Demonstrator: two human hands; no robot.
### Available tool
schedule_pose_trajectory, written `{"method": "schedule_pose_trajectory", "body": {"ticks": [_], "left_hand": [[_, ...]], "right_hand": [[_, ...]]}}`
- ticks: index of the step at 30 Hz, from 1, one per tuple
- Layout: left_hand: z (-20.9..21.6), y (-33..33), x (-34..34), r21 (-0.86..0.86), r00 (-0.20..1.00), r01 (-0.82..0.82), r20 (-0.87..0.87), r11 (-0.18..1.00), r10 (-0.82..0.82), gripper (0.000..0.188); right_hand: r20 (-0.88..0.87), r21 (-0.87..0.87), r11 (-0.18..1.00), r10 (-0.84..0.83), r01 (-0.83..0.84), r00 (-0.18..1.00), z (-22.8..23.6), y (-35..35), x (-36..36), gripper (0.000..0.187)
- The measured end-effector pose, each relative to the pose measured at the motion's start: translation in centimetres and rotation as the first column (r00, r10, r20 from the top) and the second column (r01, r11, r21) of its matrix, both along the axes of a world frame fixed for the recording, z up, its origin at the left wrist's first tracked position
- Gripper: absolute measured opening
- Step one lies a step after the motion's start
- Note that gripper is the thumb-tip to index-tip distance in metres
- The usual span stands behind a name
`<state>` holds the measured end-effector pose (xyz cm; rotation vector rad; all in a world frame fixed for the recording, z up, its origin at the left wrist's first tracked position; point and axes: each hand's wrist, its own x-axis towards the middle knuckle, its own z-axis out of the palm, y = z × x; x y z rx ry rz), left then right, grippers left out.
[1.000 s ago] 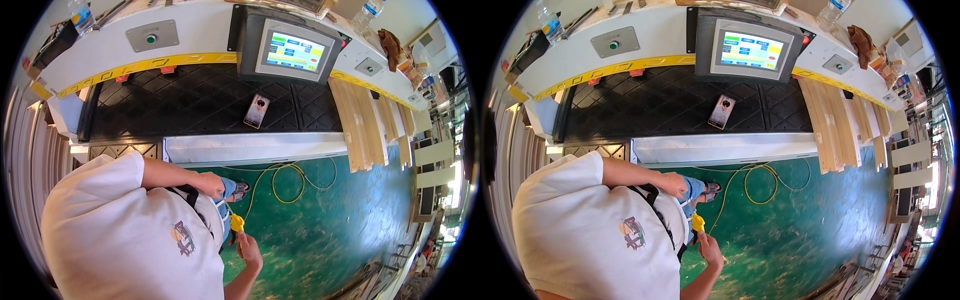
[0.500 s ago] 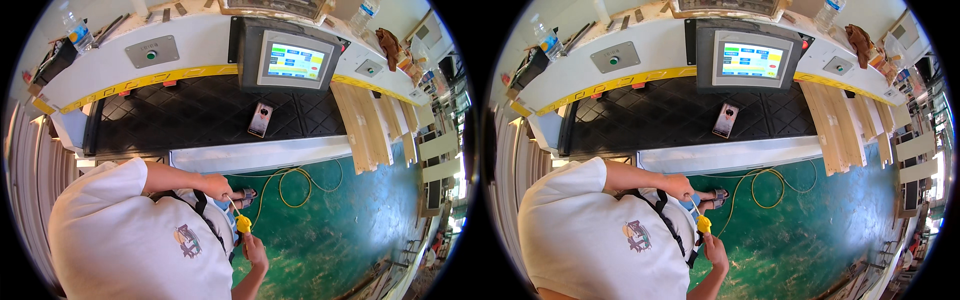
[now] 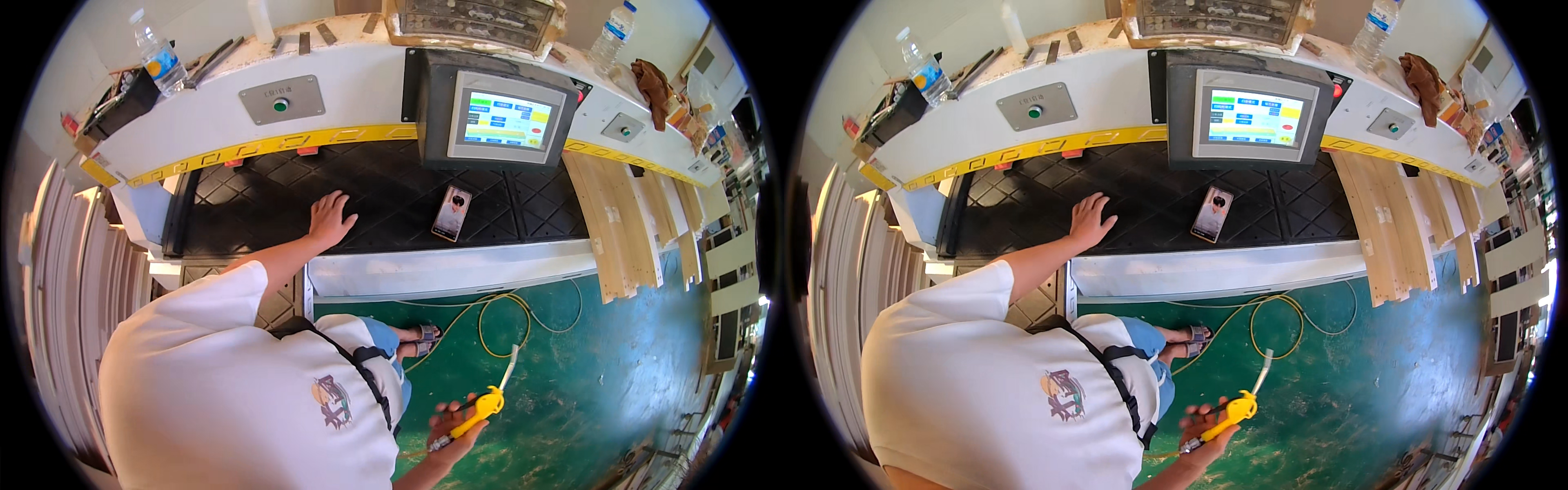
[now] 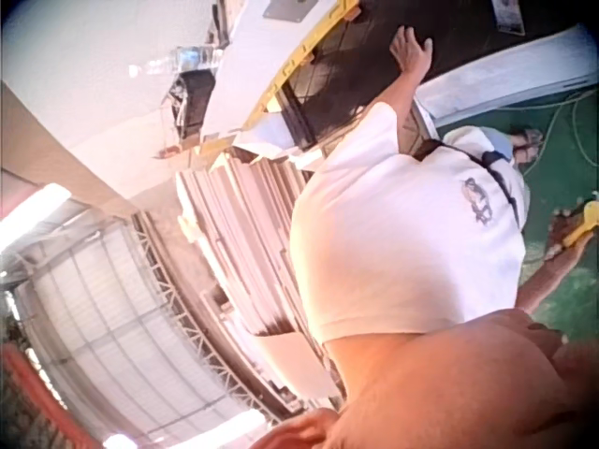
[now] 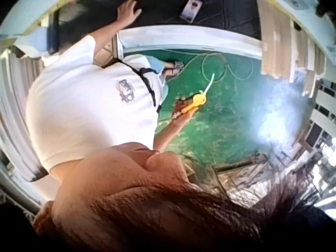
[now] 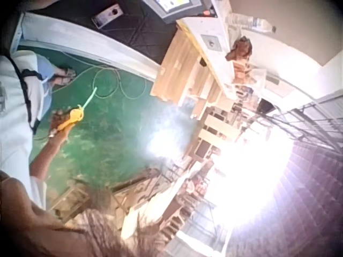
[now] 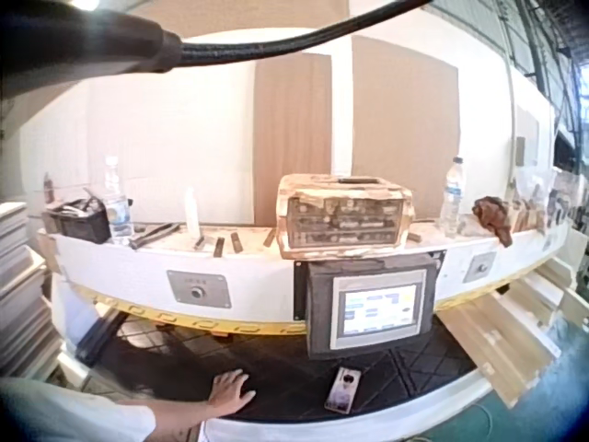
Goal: The person uses a handheld air blower to clean dust from wood panels, then moves the panels between different sections of a workshop table.
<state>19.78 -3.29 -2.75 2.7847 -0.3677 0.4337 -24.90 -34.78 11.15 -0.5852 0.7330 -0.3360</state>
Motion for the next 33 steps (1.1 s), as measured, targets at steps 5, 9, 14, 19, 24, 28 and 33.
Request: {"method": "schedule_pose_trajectory", "body": {"ticks": [5,9,14,19,24,28,33], "left_hand": [[-4.9,0.5,-2.7,0.127,0.988,-0.131,-0.064,0.983,0.140,0.066],[-3.3,-1.4,-3.5,0.128,0.962,-0.178,-0.183,0.976,0.200,0.066],[-3.3,-2.3,-3.5,0.096,0.971,-0.194,-0.121,0.976,0.204,0.064],[-3.4,-2.2,-3.7,0.072,0.971,-0.199,-0.118,0.977,0.207,0.063],[-3.4,-2.1,-3.5,0.050,0.974,-0.197,-0.108,0.979,0.201,0.063],[-3.3,-2.5,-3.7,0.031,0.977,-0.189,-0.093,0.982,0.191,0.062],[-3.6,-2.1,-3.7,0.030,0.974,-0.208,-0.088,0.978,0.210,0.061]], "right_hand": [[-0.412,-0.311,0.675,0.539,-0.669,0.735,-3.9,-3.0,-9.5,0.059],[-0.317,-0.099,0.973,0.167,-0.208,0.933,-0.7,-2.3,-8.6,0.050],[-0.626,-0.182,0.640,0.510,-0.746,0.590,1.3,-2.1,-9.2,0.050],[-0.274,-0.100,0.989,0.080,-0.112,0.958,0.3,-3.2,-7.5,0.043],[-0.420,-0.236,0.717,0.533,-0.656,0.734,-1.8,-5.8,-10.0,0.045],[-0.075,-0.120,0.954,0.267,-0.274,0.961,-5.2,-7.8,-10.9,0.041],[-0.351,-0.197,0.544,0.738,-0.816,0.576,0.6,-6.2,-8.1,0.042]]}}
